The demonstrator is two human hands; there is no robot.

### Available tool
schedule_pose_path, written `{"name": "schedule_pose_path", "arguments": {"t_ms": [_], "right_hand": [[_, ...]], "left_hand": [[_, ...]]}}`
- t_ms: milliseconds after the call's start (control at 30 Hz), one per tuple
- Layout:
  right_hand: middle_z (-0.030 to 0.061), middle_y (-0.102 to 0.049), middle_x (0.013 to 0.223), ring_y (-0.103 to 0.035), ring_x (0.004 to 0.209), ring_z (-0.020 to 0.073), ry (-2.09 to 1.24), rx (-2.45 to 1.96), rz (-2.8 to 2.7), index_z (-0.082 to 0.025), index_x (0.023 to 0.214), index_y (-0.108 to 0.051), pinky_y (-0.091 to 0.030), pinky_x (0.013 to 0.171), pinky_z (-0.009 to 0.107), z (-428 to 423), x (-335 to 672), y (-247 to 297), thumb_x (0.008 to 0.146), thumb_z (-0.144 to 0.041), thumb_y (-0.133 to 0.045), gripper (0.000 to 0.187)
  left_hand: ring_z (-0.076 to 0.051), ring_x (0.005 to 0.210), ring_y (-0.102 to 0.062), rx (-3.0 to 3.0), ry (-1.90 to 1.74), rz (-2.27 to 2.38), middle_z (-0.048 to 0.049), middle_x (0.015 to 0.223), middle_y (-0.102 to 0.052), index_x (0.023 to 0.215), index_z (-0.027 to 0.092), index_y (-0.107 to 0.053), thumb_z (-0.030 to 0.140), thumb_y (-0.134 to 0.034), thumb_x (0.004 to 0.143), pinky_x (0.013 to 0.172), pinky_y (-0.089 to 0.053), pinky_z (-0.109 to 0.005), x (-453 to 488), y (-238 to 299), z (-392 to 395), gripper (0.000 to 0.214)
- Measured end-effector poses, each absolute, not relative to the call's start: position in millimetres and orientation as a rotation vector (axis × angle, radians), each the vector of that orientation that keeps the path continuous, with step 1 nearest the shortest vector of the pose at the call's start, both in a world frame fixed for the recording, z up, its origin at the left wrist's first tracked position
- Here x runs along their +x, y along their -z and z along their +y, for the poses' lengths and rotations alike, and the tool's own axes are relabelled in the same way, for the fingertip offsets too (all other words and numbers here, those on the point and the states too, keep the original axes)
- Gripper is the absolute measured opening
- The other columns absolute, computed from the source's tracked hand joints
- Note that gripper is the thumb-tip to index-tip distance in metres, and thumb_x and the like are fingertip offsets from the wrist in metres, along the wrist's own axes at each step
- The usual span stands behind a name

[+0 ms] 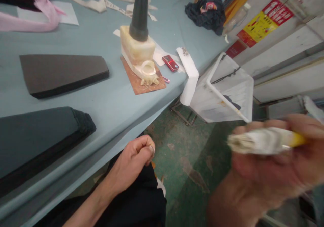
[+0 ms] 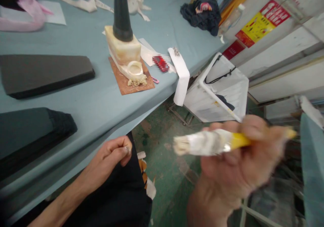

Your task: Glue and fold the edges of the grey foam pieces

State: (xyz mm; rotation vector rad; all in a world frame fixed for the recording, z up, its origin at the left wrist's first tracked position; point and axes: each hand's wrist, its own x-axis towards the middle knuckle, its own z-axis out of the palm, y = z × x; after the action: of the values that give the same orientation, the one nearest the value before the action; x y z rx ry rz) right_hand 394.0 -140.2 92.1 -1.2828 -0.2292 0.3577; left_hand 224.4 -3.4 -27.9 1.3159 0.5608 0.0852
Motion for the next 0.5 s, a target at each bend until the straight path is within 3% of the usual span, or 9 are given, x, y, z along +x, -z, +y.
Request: {"name": "schedule_pose_path", "arguments": {"t_ms": [33,100,200,300,500], "right_hand": [[-0.0122,-0.012,0.045,-0.015,0.042,0.0074,-0.331,-1.260,-0.264,-0.028,0.065,-0.059,-0.029,0.042,0.021,-136,392,-85,0.063,-0.055,-0.106,0.055],[-0.0143,-0.014,0.047,-0.007,0.042,0.0052,-0.464,-1.227,-0.231,-0.026,0.069,-0.059,-0.025,0.037,0.018,-124,386,-62,0.069,-0.061,-0.102,0.055],[-0.0165,-0.014,0.051,-0.004,0.044,0.0039,-0.688,-1.163,-0.063,-0.025,0.076,-0.058,-0.028,0.037,0.015,-109,374,-25,0.068,-0.062,-0.101,0.058],[-0.0180,-0.006,0.054,-0.002,0.045,0.0037,-0.796,-1.103,0.036,-0.025,0.080,-0.055,-0.031,0.038,0.013,-105,368,-5,0.065,-0.061,-0.103,0.061],[-0.0176,-0.003,0.055,-0.001,0.046,0.0045,-0.864,-1.045,0.129,-0.025,0.082,-0.054,-0.029,0.038,0.013,-105,371,-1,0.075,-0.055,-0.098,0.054]], "left_hand": [[-0.013,0.061,-0.042,1.278,-0.108,0.498,0.0029,0.063,-0.048,0.071,0.023,-0.048,0.048,-0.053,0.096,0.061,-0.039,-0.026,225,27,-6,0.036],[-0.013,0.058,-0.040,1.200,-0.156,0.406,0.0044,0.061,-0.043,0.072,0.024,-0.044,0.056,-0.049,0.104,0.060,-0.040,-0.028,223,22,-9,0.046],[-0.012,0.053,-0.032,1.154,-0.216,0.427,0.0068,0.057,-0.034,0.068,0.026,-0.039,0.066,-0.048,0.108,0.054,-0.035,-0.028,217,14,-7,0.057],[-0.011,0.051,-0.034,1.202,-0.258,0.481,0.0059,0.055,-0.036,0.065,0.025,-0.040,0.071,-0.047,0.108,0.053,-0.033,-0.029,210,6,-3,0.063],[-0.011,0.054,-0.042,1.395,-0.260,0.518,0.0026,0.058,-0.047,0.063,0.021,-0.053,0.063,-0.057,0.104,0.053,-0.037,-0.025,217,-13,1,0.058]]}}
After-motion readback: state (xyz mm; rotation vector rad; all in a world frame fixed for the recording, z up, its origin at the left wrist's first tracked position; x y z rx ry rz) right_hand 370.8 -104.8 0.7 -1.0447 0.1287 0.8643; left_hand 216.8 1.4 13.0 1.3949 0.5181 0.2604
